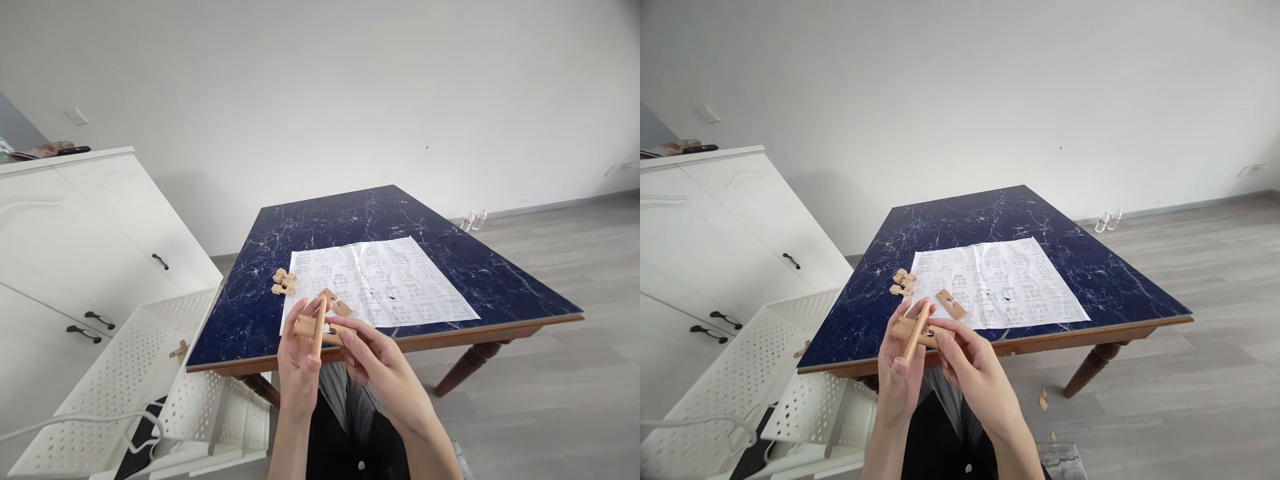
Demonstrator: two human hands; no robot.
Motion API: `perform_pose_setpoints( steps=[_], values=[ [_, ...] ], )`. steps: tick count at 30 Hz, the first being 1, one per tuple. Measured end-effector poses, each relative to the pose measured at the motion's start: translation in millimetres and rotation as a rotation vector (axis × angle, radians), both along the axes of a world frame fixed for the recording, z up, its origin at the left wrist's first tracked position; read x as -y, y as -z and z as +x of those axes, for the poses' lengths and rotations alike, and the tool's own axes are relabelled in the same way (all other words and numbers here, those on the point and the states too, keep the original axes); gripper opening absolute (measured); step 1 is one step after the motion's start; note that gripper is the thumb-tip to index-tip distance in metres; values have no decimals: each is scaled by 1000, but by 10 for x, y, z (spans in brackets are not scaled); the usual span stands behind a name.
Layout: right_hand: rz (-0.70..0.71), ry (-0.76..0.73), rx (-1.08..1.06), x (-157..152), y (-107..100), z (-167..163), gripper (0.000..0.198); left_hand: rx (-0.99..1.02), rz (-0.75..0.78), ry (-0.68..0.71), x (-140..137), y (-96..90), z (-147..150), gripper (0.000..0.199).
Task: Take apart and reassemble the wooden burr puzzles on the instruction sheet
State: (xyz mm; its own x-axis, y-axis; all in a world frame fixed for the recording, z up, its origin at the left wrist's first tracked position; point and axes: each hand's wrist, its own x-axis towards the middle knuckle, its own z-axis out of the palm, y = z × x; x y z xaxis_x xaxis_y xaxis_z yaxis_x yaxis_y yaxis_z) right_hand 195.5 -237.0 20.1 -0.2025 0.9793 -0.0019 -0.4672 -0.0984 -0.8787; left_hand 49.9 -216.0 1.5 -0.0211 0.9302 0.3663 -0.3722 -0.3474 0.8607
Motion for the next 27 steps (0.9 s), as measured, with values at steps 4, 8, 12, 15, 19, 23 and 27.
perform_pose_setpoints(
  steps=[4,8,12,15,19,23,27],
  values=[
    [11,35,39,20,-4,20,47,-2,-10,-5,11,5,9,83],
    [8,46,52,26,2,33,47,13,-3,-16,3,32,36,84],
    [18,58,64,13,8,24,47,44,27,-28,-21,58,66,81],
    [19,64,71,8,2,25,48,50,14,8,-39,60,46,82],
    [29,109,130,-4,22,61,51,-80,-17,82,-74,32,-61,83],
    [80,160,229,-50,123,80,55,-232,-167,13,-143,26,-162,62],
    [119,200,372,-113,230,30,52,-387,-293,-42,-235,21,-195,45]
  ],
)
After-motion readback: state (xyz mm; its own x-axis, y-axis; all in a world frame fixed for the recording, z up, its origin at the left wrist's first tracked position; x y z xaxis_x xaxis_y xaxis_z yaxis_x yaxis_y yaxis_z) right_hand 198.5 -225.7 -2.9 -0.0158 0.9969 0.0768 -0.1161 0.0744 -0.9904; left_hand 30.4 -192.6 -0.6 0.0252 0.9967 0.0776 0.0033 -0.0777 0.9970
